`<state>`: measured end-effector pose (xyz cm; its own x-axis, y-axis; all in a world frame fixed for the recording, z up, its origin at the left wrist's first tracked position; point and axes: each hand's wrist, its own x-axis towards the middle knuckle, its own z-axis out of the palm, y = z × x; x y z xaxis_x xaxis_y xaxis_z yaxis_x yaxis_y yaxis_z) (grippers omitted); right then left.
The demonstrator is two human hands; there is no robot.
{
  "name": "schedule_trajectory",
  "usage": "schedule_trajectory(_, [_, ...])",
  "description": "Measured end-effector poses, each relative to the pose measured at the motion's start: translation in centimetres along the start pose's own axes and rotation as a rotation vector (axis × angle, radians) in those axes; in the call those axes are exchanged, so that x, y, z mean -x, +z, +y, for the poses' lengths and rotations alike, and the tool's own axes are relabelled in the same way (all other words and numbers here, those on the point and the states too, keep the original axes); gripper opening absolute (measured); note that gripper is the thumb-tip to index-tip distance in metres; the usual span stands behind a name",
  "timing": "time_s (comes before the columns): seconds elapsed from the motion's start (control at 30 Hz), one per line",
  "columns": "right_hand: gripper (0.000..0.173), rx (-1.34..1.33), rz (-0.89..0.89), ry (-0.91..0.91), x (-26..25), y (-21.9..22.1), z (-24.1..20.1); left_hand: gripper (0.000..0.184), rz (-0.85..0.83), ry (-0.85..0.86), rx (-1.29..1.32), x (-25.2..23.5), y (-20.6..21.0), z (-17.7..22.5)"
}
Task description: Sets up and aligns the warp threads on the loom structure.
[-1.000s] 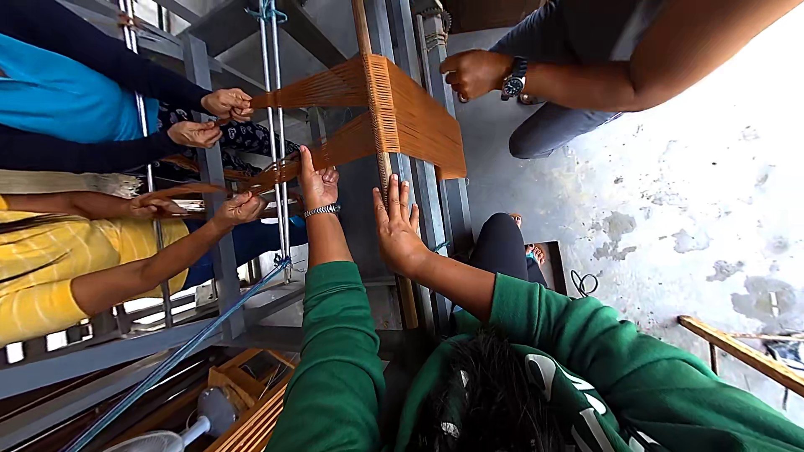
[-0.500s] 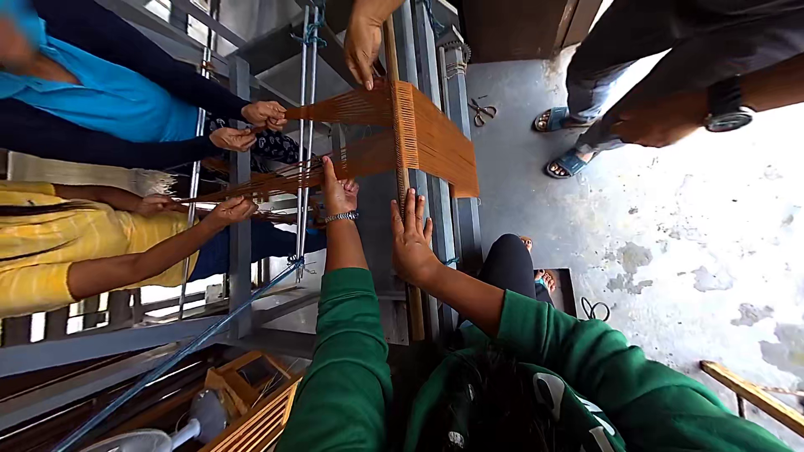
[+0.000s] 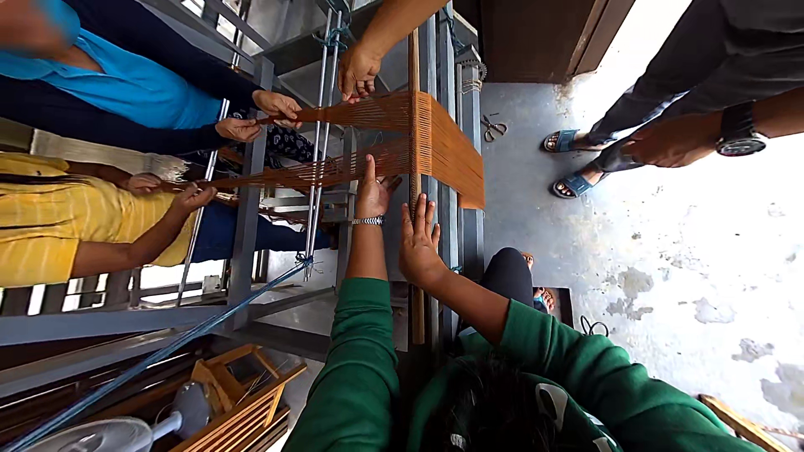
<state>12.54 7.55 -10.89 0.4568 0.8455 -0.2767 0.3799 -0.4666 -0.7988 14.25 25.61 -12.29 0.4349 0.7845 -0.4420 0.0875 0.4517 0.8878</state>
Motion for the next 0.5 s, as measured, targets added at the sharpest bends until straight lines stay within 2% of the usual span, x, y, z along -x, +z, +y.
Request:
schedule_trajectory(0.27, [0.104,0.003,0.01,-0.003,-0.1,0.1,0.0,0.055,0.072,0.025,0.126,-0.4,0.3,0.5])
schedule_trajectory(0.37, [0.105,-0.013,0.024,0.0,0.0,0.2,0.0,0.059,0.052,0.0,0.054,-0.1,-0.3,0.5])
schedule_trajectory(0.5, [0.106,-0.001,0.014,0.001,0.0,0.1,-0.1,0.071,-0.06,-0.087,-0.152,1.6,-2.3,1.6])
